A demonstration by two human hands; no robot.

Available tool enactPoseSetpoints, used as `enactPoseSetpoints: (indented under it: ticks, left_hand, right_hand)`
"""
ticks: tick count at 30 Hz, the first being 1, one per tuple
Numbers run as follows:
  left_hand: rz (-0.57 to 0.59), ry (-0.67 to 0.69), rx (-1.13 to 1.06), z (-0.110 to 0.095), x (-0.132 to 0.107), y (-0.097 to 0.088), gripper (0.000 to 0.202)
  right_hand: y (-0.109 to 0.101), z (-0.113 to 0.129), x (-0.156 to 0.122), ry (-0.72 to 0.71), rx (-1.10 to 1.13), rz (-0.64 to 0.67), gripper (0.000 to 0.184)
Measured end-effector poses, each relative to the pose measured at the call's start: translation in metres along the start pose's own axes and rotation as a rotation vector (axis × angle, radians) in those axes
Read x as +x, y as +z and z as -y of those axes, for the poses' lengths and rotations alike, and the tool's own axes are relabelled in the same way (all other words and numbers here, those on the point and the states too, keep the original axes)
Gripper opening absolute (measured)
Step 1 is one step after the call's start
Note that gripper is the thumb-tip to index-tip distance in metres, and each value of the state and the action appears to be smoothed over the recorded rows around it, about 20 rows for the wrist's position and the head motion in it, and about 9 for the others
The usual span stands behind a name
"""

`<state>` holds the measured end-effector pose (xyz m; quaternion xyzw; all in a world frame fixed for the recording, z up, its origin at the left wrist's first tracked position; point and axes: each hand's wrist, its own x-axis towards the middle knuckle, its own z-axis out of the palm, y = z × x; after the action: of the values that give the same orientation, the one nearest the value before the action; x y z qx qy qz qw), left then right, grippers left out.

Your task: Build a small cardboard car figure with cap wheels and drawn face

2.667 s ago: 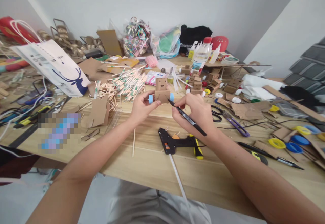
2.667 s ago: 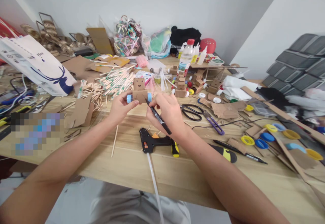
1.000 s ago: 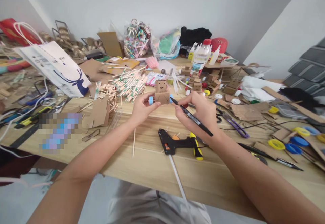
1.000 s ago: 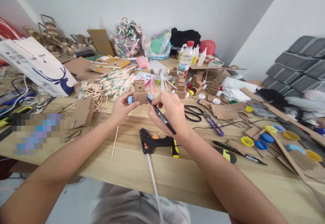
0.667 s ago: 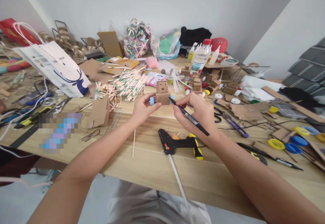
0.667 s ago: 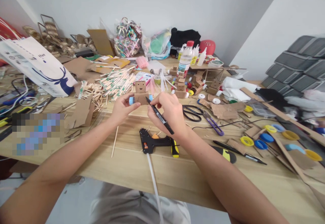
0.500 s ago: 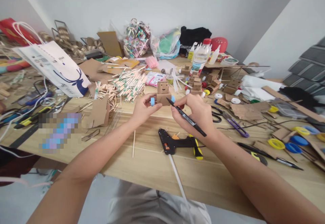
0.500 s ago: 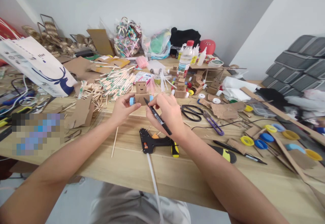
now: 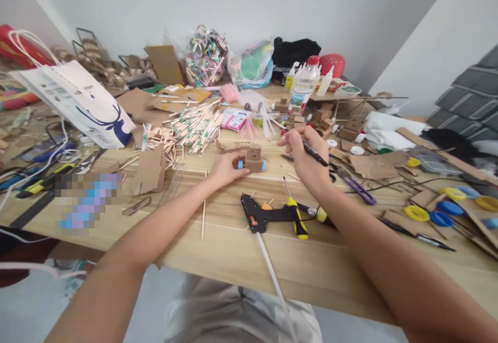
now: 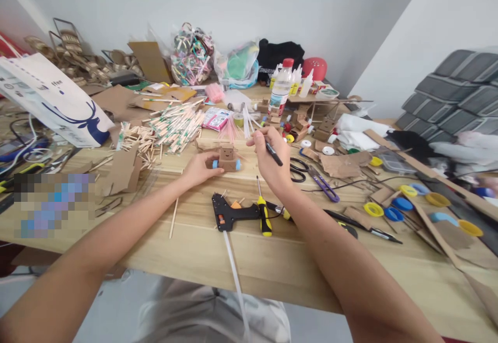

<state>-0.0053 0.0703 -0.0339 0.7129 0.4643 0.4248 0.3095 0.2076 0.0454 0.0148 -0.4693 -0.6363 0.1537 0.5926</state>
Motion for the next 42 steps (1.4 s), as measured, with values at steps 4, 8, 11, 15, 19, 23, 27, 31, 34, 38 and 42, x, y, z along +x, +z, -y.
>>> enactPoseSetpoints:
  ticks: [4,8,11,15,19,23,27,31,34,38,42]
  left_hand:
    - [0.014,-0.002,0.049,0.006,0.002,0.0,0.032]
    - [0.033,0.01,0.048,0.004,0.0,-0.01,0.047]
    - [0.034,0.014,0.035,0.002,-0.002,-0.022,0.049]
    - [-0.047,0.034,-0.017,0.001,0.0,-0.036,0.038]
    - [-0.078,0.042,-0.034,0.002,0.003,-0.038,0.031]
    - [-0.079,0.037,-0.028,0.002,0.003,-0.034,0.03]
    - [-0.062,0.017,-0.008,0.004,0.002,-0.033,0.03]
    - [-0.04,-0.004,0.015,0.006,0.002,-0.033,0.03]
    - [-0.021,-0.018,0.033,0.008,0.002,-0.032,0.029]
    - [0.012,-0.032,0.061,0.009,0.0,-0.031,0.033]
    - [0.061,-0.034,0.085,0.006,-0.003,-0.027,0.041]
  right_hand:
    - [-0.003,-0.018,0.007,0.033,-0.017,0.051,0.021]
    - [-0.009,-0.034,0.01,0.002,-0.029,0.225,0.011]
    - [-0.013,-0.041,0.01,-0.021,-0.003,0.333,0.016]
    - [-0.012,-0.041,0.009,-0.066,0.022,0.491,0.024]
    - [-0.001,-0.036,0.007,-0.107,0.005,0.581,0.028]
    - [0.008,-0.034,0.004,-0.089,-0.039,0.592,0.029]
    - [0.005,-0.032,0.006,-0.04,-0.085,0.594,0.03]
    - [-0.005,-0.032,0.013,0.004,-0.127,0.603,0.031]
    - [-0.005,-0.034,0.014,0.03,-0.147,0.599,0.031]
    - [-0.001,-0.038,0.013,0.06,-0.146,0.615,0.033]
    - [-0.014,-0.04,0.021,0.079,-0.133,0.619,0.032]
